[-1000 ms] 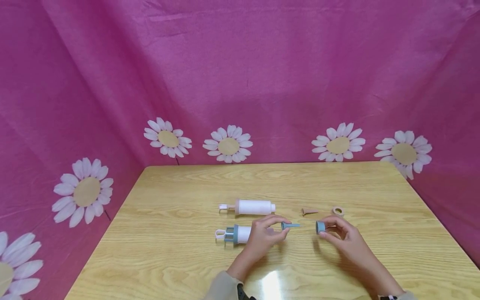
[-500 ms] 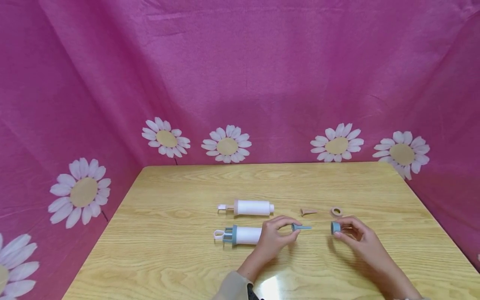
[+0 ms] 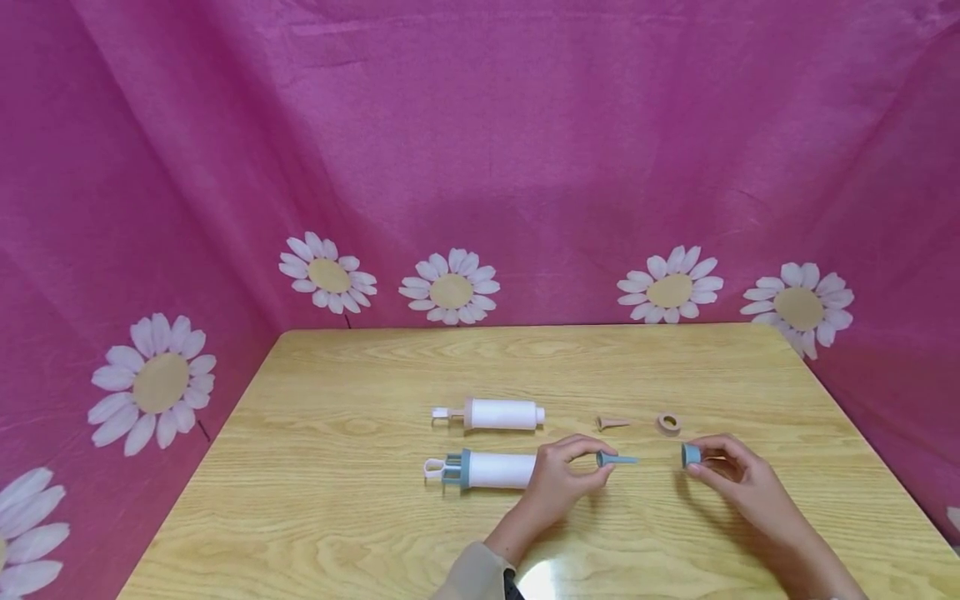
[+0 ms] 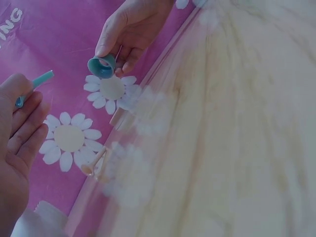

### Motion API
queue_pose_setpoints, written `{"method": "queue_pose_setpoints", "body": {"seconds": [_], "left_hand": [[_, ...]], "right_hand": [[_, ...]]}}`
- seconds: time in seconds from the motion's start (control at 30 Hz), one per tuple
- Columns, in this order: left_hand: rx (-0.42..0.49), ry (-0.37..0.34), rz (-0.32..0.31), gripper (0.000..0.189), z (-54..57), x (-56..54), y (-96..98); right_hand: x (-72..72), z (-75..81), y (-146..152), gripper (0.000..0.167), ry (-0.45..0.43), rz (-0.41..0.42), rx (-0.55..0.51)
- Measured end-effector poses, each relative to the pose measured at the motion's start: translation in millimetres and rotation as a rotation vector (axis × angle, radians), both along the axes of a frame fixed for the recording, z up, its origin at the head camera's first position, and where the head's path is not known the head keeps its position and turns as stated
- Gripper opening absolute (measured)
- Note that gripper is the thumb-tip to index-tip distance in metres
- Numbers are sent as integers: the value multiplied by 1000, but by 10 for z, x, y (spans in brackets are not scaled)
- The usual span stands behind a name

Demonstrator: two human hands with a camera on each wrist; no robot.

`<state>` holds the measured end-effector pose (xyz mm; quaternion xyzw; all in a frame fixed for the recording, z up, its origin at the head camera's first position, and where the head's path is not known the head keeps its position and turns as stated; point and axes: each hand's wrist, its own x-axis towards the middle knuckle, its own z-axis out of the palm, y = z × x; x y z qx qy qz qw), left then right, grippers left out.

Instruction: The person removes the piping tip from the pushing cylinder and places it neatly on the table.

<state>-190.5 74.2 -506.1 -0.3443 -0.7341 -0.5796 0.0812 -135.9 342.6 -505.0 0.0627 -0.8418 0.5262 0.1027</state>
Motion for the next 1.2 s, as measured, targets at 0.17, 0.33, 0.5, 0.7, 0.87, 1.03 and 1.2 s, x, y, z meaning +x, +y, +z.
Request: {"method": "queue_pose_setpoints", "body": {"seconds": [0.17,0.33,0.5,0.7,0.87,1.03,1.2], "left_hand": [[1,-17,-22,14,9,16,9],[-12,10,-19,13,6,19,19],[-16,37,-14,13,-2,21,31],[-24,15,-20,13,9,35,40],[-25,9,-31,13,9,39,41],[-39,30,-33,13,8,42,48],[-50,24,-31,13,16,54,46]], "right_hand": [[8,-27,70,26,1,-5,43],[-3,-35,109,26,27,-1,80],[-13,-32,156,26,45,-10,152],[-38,-41,236,25,48,-9,214],[-52,-67,268,27,51,16,248],[-75,-71,274,28,23,17,307],[-78,-56,270,26,-16,16,346]]}}
